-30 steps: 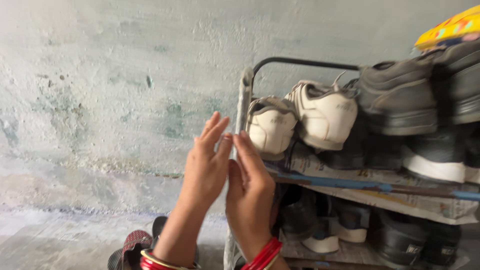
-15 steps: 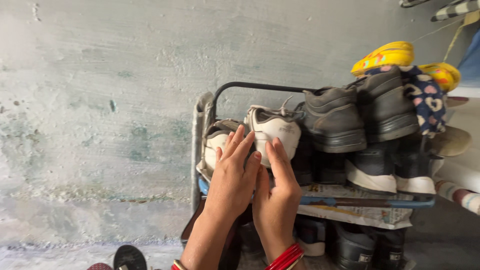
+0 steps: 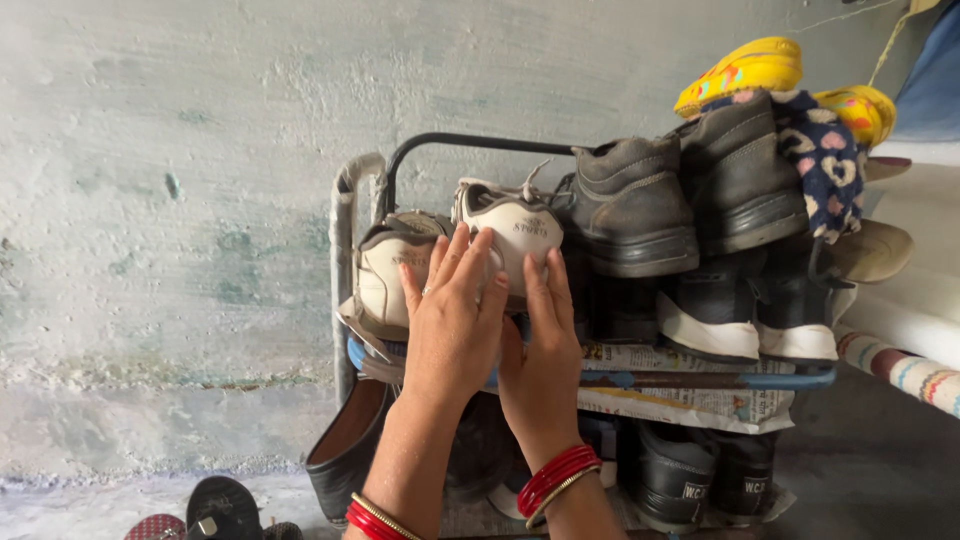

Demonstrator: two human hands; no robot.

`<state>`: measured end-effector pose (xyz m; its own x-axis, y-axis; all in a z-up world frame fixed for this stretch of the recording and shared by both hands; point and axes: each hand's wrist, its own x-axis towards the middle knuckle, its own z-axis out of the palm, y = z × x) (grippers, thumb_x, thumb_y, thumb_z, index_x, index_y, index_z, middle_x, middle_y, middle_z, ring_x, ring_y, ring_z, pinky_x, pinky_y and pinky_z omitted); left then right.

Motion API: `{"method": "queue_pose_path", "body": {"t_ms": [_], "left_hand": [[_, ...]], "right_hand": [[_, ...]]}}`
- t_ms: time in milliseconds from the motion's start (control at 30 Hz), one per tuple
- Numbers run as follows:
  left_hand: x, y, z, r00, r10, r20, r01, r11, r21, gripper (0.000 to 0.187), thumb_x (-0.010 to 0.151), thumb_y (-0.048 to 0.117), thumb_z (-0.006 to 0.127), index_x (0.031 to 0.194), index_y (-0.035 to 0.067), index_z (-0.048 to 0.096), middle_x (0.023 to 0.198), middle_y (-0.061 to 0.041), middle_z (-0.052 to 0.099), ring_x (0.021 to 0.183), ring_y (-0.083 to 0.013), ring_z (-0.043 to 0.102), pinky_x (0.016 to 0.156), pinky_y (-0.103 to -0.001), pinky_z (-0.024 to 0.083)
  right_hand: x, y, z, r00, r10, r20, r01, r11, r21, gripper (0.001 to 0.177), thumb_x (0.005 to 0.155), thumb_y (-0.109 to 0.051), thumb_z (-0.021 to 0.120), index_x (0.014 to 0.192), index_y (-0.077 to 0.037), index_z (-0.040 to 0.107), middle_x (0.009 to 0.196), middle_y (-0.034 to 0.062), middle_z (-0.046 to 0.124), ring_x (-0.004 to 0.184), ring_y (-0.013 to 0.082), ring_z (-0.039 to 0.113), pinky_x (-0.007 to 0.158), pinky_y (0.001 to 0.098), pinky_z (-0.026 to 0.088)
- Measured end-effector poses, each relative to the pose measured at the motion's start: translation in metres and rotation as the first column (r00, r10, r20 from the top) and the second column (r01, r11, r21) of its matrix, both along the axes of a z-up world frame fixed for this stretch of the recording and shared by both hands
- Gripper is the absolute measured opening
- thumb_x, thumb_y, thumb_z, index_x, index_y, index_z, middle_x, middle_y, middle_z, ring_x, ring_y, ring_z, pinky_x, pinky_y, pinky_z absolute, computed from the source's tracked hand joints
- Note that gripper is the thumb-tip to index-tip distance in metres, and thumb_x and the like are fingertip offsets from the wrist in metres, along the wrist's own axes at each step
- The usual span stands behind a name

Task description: The person picks up several pairs of shoes from a metal shoe rack, including sandals, sneakers, and boots, and places them on the floor. The person handles each pair one at a time, turning them over and setting them down near the rack.

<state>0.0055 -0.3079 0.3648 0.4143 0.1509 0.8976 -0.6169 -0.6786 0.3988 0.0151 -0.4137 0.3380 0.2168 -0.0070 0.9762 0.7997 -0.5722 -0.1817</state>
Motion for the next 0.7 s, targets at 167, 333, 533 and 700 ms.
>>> {"method": "queue_pose_path", "body": {"t_ms": [167,333,533,700], "left_hand": [[-0.001,-0.002,-0.008,1.0,-0.003,0.005,0.003,1.0,-0.009,0.053,0.099,0.025,0.052,0.15,0.009,0.049,0.158,-0.016,0.044,0.15,-0.0347,0.032,0.122,-0.059,0.002],[-0.002,-0.003,-0.014,1.0,-0.01,0.016,0.01,1.0,-0.006,0.054,0.1,0.025,0.052,0.151,0.008,0.048,0.158,-0.016,0.045,0.15,-0.0358,0.032,0.122,-0.059,0.003],[-0.004,0.0,-0.018,1.0,-0.024,0.014,0.024,1.0,0.013,0.051,0.101,0.027,0.052,0.149,0.008,0.05,0.157,-0.016,0.047,0.149,-0.0362,0.034,0.122,-0.058,0.005],[-0.007,0.004,-0.023,0.999,-0.033,-0.001,0.033,0.999,0.017,0.05,0.101,0.024,0.052,0.147,0.007,0.052,0.155,-0.017,0.048,0.15,-0.0364,0.034,0.123,-0.058,0.008]], "right_hand": [[0.002,0.0,-0.003,1.0,0.019,0.023,-0.019,1.0,-0.02,0.061,0.094,-0.001,0.065,0.151,0.001,0.044,0.163,0.0287,0.032,0.147,0.0436,0.042,0.112,0.0455,0.05],[-0.003,-0.003,0.0,1.0,-0.006,0.015,0.006,0.999,-0.037,0.06,0.093,0.0,0.066,0.15,0.001,0.047,0.162,0.0277,0.036,0.146,0.0432,0.044,0.111,0.0452,0.049],[-0.007,-0.008,0.005,0.999,-0.053,0.004,0.053,0.998,-0.045,0.06,0.089,-0.001,0.07,0.146,0.0,0.051,0.158,0.0262,0.041,0.143,0.0417,0.049,0.111,0.0458,0.048],[-0.011,-0.004,0.007,0.999,-0.047,-0.012,0.047,0.998,-0.035,0.063,0.086,0.0,0.071,0.145,0.0,0.052,0.158,0.0264,0.041,0.142,0.0415,0.048,0.111,0.046,0.047]]}}
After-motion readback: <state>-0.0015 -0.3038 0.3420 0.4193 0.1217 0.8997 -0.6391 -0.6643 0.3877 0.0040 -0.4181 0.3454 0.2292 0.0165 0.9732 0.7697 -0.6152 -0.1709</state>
